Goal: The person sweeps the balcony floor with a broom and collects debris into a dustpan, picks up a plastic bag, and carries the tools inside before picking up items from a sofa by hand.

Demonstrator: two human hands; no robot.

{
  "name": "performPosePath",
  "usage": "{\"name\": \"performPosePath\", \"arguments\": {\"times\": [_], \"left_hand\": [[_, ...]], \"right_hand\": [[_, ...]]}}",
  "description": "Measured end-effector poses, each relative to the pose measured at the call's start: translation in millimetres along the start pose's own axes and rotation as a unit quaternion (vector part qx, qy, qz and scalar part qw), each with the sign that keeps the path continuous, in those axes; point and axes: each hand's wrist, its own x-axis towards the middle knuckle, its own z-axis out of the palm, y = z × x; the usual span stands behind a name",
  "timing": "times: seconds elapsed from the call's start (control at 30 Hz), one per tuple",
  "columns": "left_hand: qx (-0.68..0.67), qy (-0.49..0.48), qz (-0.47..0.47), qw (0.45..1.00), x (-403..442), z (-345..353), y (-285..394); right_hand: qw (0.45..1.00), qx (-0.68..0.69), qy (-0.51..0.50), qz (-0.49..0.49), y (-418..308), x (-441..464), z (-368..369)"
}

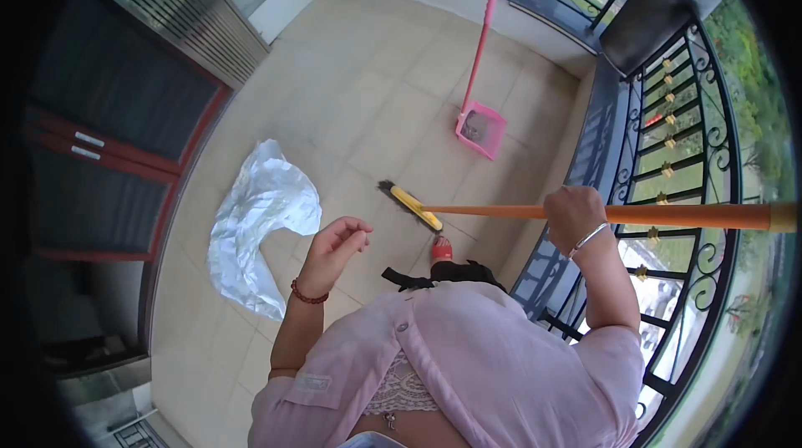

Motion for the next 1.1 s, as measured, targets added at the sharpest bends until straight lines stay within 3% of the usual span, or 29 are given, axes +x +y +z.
{"name": "performPosePath", "arguments": {"times": [0.07,0.17,0.23,0.37,0.47,0.53,0.57,0.6,0.67,0.73,0.8,0.83,0.97,1.07,1.1], "left_hand": [[0.132,0.003,0.058,0.99,91,-3,-34],[0.095,-0.001,-0.016,0.995,224,19,-49],[0.219,0.011,0.056,0.974,314,34,-56],[0.252,-0.048,0.1,0.961,524,58,-72],[0.327,-0.042,0.166,0.93,673,95,-58],[0.336,-0.062,0.073,0.937,740,129,-38],[0.301,-0.104,0.059,0.946,767,140,-32],[0.314,-0.163,0.128,0.927,826,142,-75],[0.174,-0.239,-0.045,0.954,842,158,-49],[0.343,-0.262,0.05,0.901,867,155,-67],[0.31,-0.211,0.043,0.926,851,148,-57],[0.33,-0.208,0.098,0.916,859,137,-72],[0.325,-0.17,0.082,0.927,833,63,-42],[0.193,-0.115,-0.045,0.973,809,-19,-27],[0.177,-0.123,0.003,0.977,781,-36,4]], "right_hand": [[0.997,0.017,-0.055,0.054,41,17,6],[0.985,0.03,-0.11,0.132,91,39,19],[0.975,0.05,-0.129,0.174,113,48,29],[0.941,0.055,-0.207,0.263,136,73,36],[0.889,0.091,-0.236,0.381,130,87,31],[0.843,0.121,-0.27,0.449,124,95,20],[0.817,0.135,-0.285,0.483,121,99,12],[0.79,0.148,-0.298,0.515,119,105,3],[0.756,0.156,-0.31,0.555,118,117,-12],[0.733,0.153,-0.334,0.572,125,136,-31],[0.716,0.151,-0.361,0.578,132,151,-40],[0.701,0.156,-0.363,0.594,138,159,-42],[0.705,0.166,-0.379,0.576,166,188,-56],[0.745,0.151,-0.349,0.549,186,209,-58],[0.762,0.149,-0.32,0.543,194,215,-55]]}}
